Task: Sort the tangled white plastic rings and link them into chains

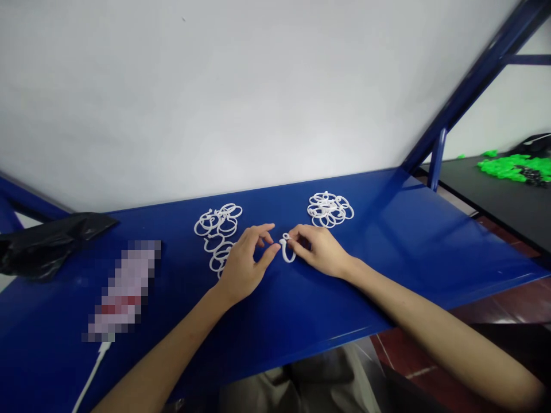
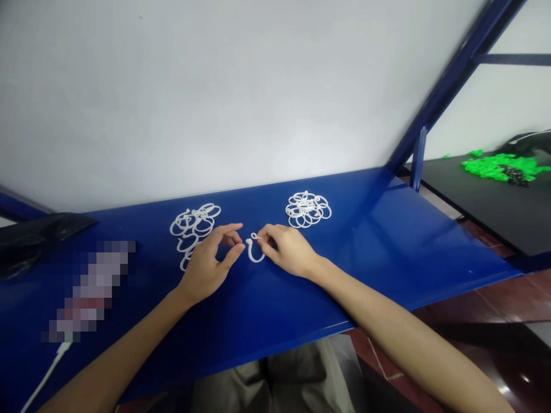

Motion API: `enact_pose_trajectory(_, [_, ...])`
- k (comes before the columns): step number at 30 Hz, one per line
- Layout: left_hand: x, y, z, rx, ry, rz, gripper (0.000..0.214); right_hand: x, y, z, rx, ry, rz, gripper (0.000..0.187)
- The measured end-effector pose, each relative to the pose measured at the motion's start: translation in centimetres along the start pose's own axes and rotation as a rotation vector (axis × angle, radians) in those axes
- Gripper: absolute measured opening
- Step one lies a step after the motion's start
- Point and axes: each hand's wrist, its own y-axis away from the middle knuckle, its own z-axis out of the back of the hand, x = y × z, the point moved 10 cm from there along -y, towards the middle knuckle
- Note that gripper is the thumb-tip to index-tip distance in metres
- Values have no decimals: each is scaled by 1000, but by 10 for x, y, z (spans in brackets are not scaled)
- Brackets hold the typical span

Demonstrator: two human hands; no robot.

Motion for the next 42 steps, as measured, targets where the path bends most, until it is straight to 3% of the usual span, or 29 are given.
enact_pose_trajectory(4, [8, 0, -13, 136, 96, 106, 12, 17, 5, -5, 37, 66, 145, 12])
enact_pose_trajectory(8, [9, 1, -12, 122, 153, 173, 10, 25, 9, -9, 43, 121, 229, 18])
enact_pose_trajectory(19, [5, 1, -14, 155, 161, 122, 7, 26, 11, -12, 82, 216, 274, 28])
enact_pose_trajectory(32, [16, 3, -18, 193, 194, 159, 12, 19, 10, -1, 12, -18, 160, 13])
enact_pose_trajectory(42, [9, 3, -15, 171, 161, 96, 12, 35, 17, -6, 45, 198, 309, 25])
